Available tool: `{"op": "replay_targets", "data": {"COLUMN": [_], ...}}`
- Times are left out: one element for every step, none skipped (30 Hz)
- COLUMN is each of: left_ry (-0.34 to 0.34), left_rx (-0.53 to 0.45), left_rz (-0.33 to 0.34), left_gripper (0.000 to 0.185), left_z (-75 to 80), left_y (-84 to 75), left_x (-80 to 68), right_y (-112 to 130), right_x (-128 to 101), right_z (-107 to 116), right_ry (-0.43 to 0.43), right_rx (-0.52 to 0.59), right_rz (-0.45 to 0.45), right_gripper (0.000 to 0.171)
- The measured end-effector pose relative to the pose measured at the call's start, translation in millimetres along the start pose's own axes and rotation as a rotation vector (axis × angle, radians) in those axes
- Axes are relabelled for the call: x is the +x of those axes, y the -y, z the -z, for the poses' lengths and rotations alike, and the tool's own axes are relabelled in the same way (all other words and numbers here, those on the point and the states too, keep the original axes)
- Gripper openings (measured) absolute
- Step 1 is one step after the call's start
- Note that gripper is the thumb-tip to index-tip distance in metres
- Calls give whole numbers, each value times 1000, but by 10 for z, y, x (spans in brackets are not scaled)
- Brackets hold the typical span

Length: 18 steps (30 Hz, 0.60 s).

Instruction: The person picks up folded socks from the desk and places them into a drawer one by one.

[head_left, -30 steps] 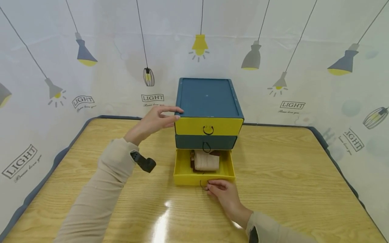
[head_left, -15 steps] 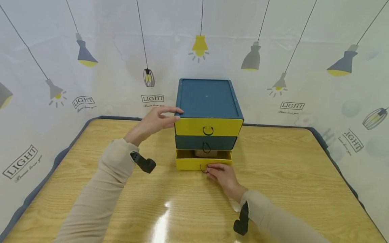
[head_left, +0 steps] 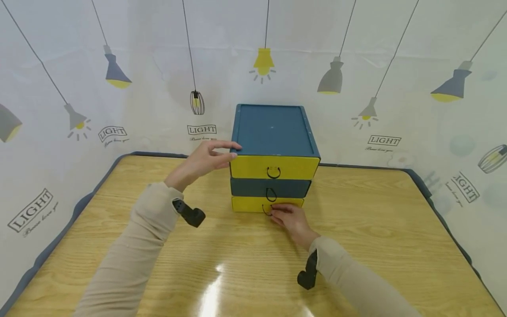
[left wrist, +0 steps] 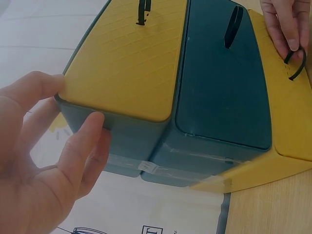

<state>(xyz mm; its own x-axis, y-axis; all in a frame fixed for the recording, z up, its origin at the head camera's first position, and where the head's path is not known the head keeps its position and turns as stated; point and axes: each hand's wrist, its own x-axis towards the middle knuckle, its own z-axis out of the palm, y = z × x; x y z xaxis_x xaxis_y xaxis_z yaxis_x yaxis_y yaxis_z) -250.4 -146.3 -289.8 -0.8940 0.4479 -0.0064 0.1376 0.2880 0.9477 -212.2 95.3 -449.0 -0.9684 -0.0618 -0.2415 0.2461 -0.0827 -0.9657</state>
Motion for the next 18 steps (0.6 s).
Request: {"op": "replay_targets", "data": {"left_ry": [0, 0, -1, 0, 0, 1, 0, 0, -1, -1, -2, -3, -3, -2, -3, -3, -3, -3], "left_rx": [2, 4, 6, 8, 10, 9, 9, 10, 10, 11, 12, 13, 14, 15, 18, 21, 25, 32], "left_rz": [0, 0, 1, 1, 0, 0, 1, 2, 4, 5, 6, 7, 7, 6, 4, 0, -6, -13], "left_gripper": [35, 35, 35, 35, 35, 35, 35, 35, 35, 36, 36, 36, 36, 37, 37, 37, 37, 37], "left_z": [-1, -2, -2, -3, -4, -5, -6, -6, -6, -6, -6, -6, -6, -4, -3, 0, 4, 10], "left_y": [-3, -5, -8, -11, -12, -13, -13, -11, -6, 0, 5, 11, 16, 24, 27, 33, 37, 43], "left_x": [4, 8, 12, 16, 21, 24, 26, 28, 27, 28, 28, 27, 26, 27, 24, 21, 16, 11], "right_y": [1, 1, 3, 2, -3, -7, -14, -20, -25, -29, -32, -31, -27, -20, -10, 6, 27, 55], "right_x": [10, 20, 27, 35, 45, 51, 52, 49, 42, 29, 12, -12, -42, -73, -110, -150, -189, -224], "right_z": [5, 8, 12, 16, 21, 27, 34, 41, 50, 59, 72, 89, 111, 139, 174, 216, 265, 321], "right_ry": [-7, -12, -16, -19, -22, -21, -15, -9, -1, 8, 13, 17, 25, 34, 42, 53, 63, 76], "right_rx": [-1, -3, -5, -9, -11, -13, -23, -36, -53, -73, -98, -134, -171, -212, -258, -305, -360, -410], "right_rz": [-2, 0, 1, 2, 0, -1, 2, 4, 6, 10, 19, 26, 36, 48, 66, 91, 124, 162], "right_gripper": [26, 26, 26, 26, 26, 26, 27, 28, 29, 29, 30, 30, 30, 29, 28, 28, 27, 27]}}
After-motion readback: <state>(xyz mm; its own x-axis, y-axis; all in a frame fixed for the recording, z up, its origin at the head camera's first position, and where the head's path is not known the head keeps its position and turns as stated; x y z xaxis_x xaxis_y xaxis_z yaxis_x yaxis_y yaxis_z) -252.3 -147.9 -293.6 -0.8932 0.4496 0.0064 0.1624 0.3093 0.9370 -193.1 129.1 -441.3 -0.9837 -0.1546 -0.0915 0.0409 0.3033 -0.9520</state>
